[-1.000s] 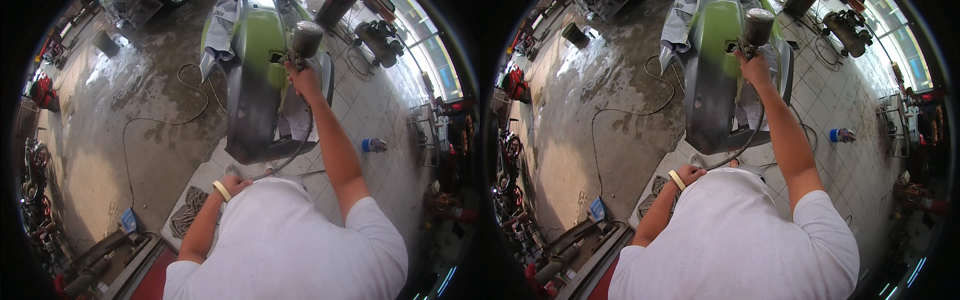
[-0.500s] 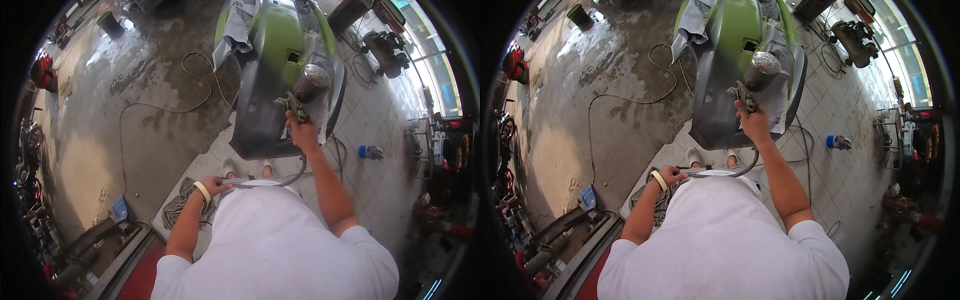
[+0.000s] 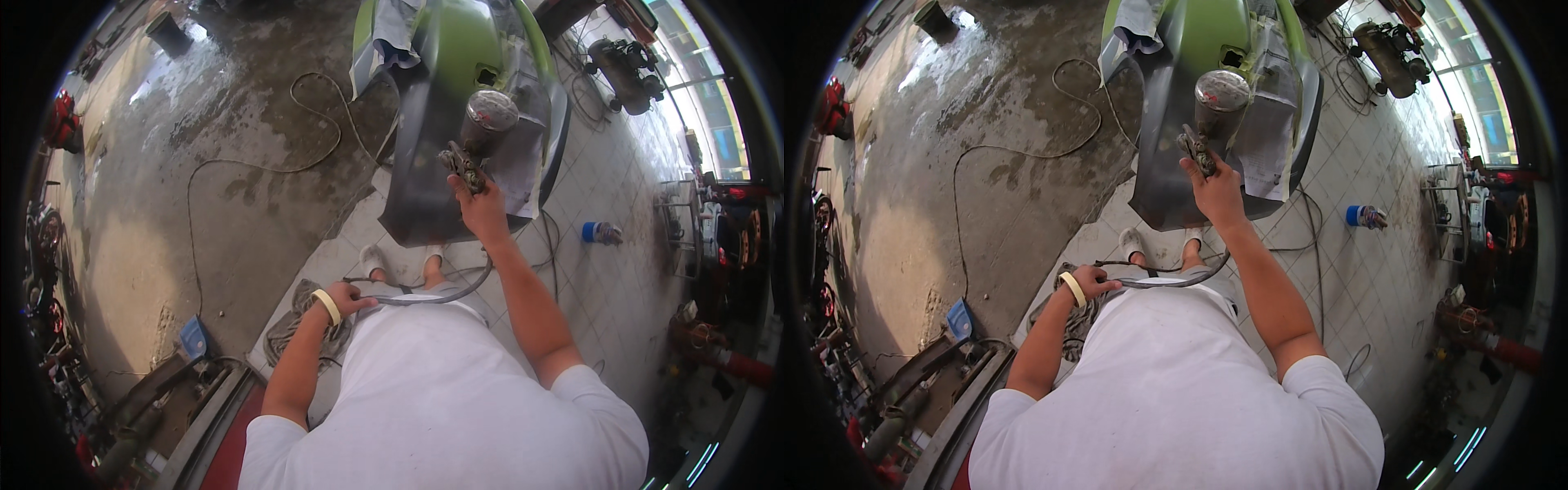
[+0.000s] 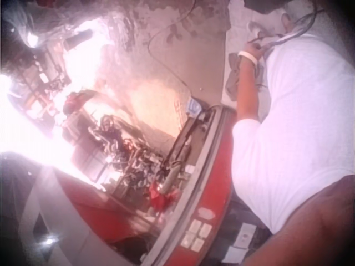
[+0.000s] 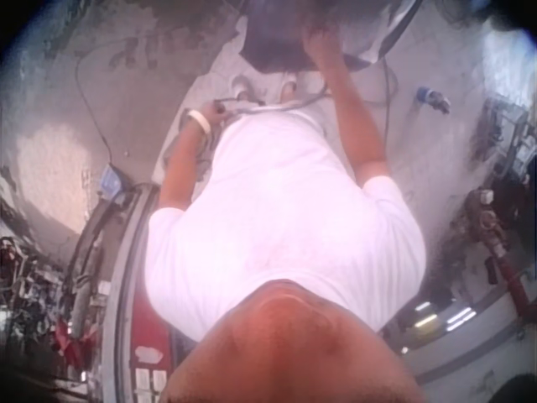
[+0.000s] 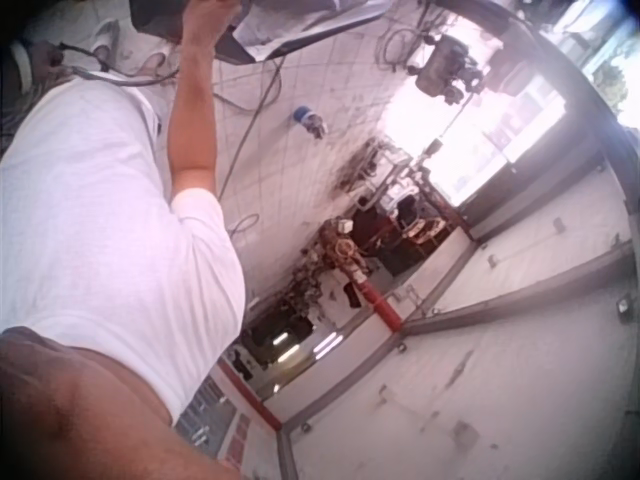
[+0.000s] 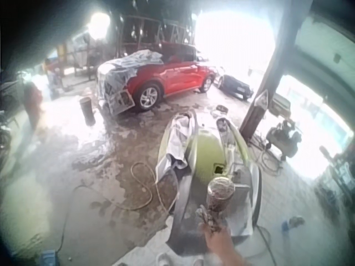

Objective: The person uses a spray gun to apply green paint to a car bumper that is masked with paper and tape. The person moves the spray gun in steady passes across the surface, covering the entire bumper with a uniform coat.

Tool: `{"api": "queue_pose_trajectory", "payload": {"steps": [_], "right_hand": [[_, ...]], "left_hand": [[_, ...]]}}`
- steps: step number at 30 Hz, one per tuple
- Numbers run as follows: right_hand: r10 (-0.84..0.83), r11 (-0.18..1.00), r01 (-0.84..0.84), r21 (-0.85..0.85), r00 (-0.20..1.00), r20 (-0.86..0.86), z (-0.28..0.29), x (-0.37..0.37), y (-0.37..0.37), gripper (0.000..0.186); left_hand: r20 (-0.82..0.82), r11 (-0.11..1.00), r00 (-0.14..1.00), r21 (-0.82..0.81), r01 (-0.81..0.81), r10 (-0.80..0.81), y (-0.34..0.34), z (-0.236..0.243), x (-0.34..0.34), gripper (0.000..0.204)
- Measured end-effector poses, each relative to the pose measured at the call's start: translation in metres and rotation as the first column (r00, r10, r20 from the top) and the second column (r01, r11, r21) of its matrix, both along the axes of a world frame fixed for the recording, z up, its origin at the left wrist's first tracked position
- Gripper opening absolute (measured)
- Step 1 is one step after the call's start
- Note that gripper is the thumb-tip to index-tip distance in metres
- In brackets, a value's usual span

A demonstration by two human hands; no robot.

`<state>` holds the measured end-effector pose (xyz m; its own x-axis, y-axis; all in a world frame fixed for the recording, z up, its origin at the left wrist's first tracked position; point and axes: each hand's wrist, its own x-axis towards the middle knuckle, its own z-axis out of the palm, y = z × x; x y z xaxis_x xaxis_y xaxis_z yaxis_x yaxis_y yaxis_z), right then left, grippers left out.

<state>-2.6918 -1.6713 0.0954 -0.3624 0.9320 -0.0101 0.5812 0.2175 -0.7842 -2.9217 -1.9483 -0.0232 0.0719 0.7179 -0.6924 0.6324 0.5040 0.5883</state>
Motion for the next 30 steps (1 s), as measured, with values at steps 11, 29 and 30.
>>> {"api": "queue_pose_trajectory", "payload": {"steps": [11,29,30], "right_hand": [[0.056,0.997,-0.053,-0.059,0.997,0.056,-0.01,-0.003,-0.034,0.057],[0.046,0.998,-0.046,-0.036,0.999,-0.005,0.006,0.005,-0.021,0.058],[0.068,0.997,-0.068,-0.035,0.998,-0.015,-0.002,0.007,-0.026,0.058]], "left_hand": [[-0.023,1.0,1.0,-0.013,0.015,-0.015,-0.017,-0.003,0.007,0.073],[-0.075,0.995,0.997,-0.092,-0.035,0.028,-0.036,0.018,0.051,0.076],[-0.072,0.995,0.997,-0.091,-0.032,0.026,-0.037,0.016,0.052,0.075]]}}
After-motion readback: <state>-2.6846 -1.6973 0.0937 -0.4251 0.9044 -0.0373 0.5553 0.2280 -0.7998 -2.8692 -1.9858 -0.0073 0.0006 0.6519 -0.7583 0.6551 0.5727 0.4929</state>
